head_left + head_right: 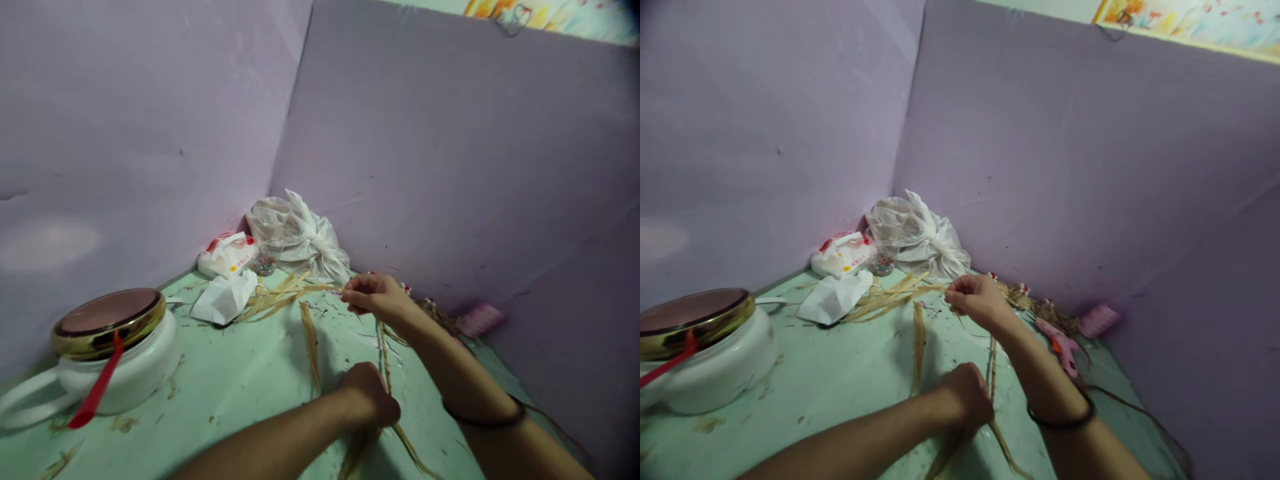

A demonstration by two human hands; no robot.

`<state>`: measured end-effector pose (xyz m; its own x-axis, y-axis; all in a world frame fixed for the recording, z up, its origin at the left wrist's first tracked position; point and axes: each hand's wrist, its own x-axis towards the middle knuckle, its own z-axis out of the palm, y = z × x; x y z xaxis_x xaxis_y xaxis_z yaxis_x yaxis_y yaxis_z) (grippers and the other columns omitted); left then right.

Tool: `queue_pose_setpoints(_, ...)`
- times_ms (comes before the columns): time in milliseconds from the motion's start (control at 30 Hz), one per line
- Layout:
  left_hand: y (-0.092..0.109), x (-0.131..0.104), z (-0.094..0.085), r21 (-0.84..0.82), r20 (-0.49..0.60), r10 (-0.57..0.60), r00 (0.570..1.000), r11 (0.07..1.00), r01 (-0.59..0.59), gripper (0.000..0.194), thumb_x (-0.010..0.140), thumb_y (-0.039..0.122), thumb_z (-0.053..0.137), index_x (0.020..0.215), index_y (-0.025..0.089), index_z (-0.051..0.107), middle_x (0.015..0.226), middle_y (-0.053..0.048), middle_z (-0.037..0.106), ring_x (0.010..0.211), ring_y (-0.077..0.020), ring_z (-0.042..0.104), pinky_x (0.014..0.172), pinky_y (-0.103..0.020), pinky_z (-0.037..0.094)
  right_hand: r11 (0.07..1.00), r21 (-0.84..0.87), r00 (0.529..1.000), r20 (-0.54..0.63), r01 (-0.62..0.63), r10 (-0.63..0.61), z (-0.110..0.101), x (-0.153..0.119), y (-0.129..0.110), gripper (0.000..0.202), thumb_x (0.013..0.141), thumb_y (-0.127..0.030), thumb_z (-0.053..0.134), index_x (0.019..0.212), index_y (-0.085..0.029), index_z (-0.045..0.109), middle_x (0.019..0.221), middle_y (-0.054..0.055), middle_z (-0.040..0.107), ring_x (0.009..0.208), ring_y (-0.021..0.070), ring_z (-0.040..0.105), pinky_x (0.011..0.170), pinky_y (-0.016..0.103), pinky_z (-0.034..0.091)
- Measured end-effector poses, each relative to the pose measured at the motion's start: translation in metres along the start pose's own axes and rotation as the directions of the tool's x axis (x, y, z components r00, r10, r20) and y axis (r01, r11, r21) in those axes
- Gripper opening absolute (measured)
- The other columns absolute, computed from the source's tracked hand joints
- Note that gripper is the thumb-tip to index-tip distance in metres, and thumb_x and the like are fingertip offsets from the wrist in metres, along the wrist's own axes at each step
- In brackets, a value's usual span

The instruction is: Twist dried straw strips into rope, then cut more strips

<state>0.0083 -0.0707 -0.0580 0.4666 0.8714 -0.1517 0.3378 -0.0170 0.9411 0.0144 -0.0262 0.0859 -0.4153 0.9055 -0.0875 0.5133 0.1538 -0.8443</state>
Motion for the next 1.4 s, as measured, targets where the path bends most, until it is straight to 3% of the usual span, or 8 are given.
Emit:
queue_pose_setpoints(67, 0.007, -0.011, -0.005, -0.018, -0.137, -0.094, 0.986, 0.996, 0.093, 0.011, 0.043, 0.006, 0.052, 0.048, 0.016, 0.055, 0.048, -0.006, 0.054, 0.073, -0.0231, 0.055, 0.06, -0.028, 0.039, 0.999, -0.039, 0.996, 0.089, -0.028, 0.031, -0.027, -0.033, 0.007, 0.014, 0.06, -0.027, 0.061, 0.061, -0.014, 0.056, 0.049, -0.001, 0.052, 0.047, 0.0082, 0.048, 0.048, 0.02, 0.039)
queue_pose_setpoints(200, 0.019, -0.03, -0.012, -0.061, -0.132, -0.092, 0.987, 0.994, 0.085, 0.01, 0.05, 0.01, 0.047, 0.054, 0.013, 0.056, 0.05, -0.002, 0.053, 0.054, -0.0141, 0.049, 0.047, -0.022, 0.034, 0.951, -0.286, 0.965, 0.191, -0.12, 0.18, -0.075, -0.106, 0.047, 0.01, 0.063, -0.025, 0.057, 0.062, -0.015, 0.06, 0.052, 0.0, 0.056, 0.048, 0.0087, 0.046, 0.046, 0.019, 0.035)
queue_pose_setpoints(333, 0.025, -0.033, -0.016, -0.08, -0.132, -0.213, 0.968, 0.976, 0.204, 0.007, 0.049, 0.01, 0.046, 0.044, 0.014, 0.048, 0.035, 0.004, 0.035, 0.035, -0.0073, 0.03, 0.036, -0.021, 0.02, 0.785, -0.576, 0.925, 0.123, -0.228, 0.359, -0.082, -0.15, 0.094, 0.007, 0.053, -0.016, 0.061, 0.057, -0.018, 0.065, 0.056, 0.002, 0.062, 0.051, 0.0117, 0.051, 0.046, 0.02, 0.032)
queue_pose_setpoints(433, 0.031, -0.034, -0.017, -0.086, -0.052, -0.27, 0.961, 0.96, 0.265, 0.008, 0.05, 0.01, 0.046, 0.043, 0.014, 0.047, 0.031, 0.005, 0.033, 0.031, -0.0057, 0.025, 0.035, -0.021, 0.016, 0.685, -0.676, 0.945, -0.057, -0.274, 0.321, -0.067, -0.15, 0.108, 0.004, 0.049, -0.017, 0.064, 0.053, -0.019, 0.065, 0.053, 0.003, 0.062, 0.051, 0.0139, 0.052, 0.046, 0.022, 0.029)
queue_pose_setpoints(567, 0.039, -0.035, -0.017, -0.101, -0.022, -0.271, 0.962, 0.958, 0.268, 0.011, 0.052, 0.011, 0.046, 0.042, 0.014, 0.046, 0.03, 0.006, 0.033, 0.028, -0.0039, 0.023, 0.034, -0.02, 0.014, 0.832, -0.53, 0.983, -0.154, -0.164, 0.096, -0.043, -0.127, 0.101, 0.022, 0.064, -0.028, 0.056, 0.08, -0.02, 0.068, 0.072, 0.005, 0.067, 0.06, 0.0144, 0.056, 0.051, 0.022, 0.032)
queue_pose_setpoints(733, 0.039, -0.035, -0.018, -0.112, -0.002, -0.289, 0.957, 0.951, 0.287, 0.009, 0.053, 0.012, 0.045, 0.044, 0.014, 0.047, 0.031, 0.006, 0.034, 0.027, -0.0035, 0.022, 0.032, -0.02, 0.01, 0.791, -0.583, 0.982, -0.147, -0.185, 0.121, -0.026, -0.116, 0.106, 0.017, 0.06, -0.032, 0.058, 0.069, -0.022, 0.069, 0.065, 0.005, 0.066, 0.057, 0.0152, 0.053, 0.048, 0.023, 0.028)
queue_pose_setpoints(1167, 0.042, -0.036, -0.019, -0.208, 0.015, -0.297, 0.955, 0.933, 0.294, 0.007, 0.054, 0.019, 0.051, 0.054, 0.012, 0.053, 0.037, 0.005, 0.041, 0.027, -0.002, 0.024, 0.03, -0.018, 0.012, 0.963, -0.085, 0.962, -0.12, -0.257, 0.246, -0.013, -0.121, 0.12, 0.023, 0.066, -0.023, 0.049, 0.047, -0.013, 0.057, 0.037, -0.004, 0.041, 0.038, 0.0055, 0.032, 0.038, 0.019, 0.021)
queue_pose_setpoints(1400, 0.041, -0.036, -0.02, -0.223, 0.02, -0.281, 0.96, 0.934, 0.278, 0.009, 0.054, 0.019, 0.052, 0.056, 0.011, 0.055, 0.037, 0.005, 0.043, 0.027, -0.0018, 0.024, 0.03, -0.018, 0.012, 0.805, 0.519, 0.935, -0.033, -0.286, 0.353, 0.002, -0.118, 0.124, 0.017, 0.068, -0.018, 0.049, 0.055, -0.012, 0.058, 0.047, -0.003, 0.052, 0.042, 0.0052, 0.044, 0.047, 0.018, 0.039)
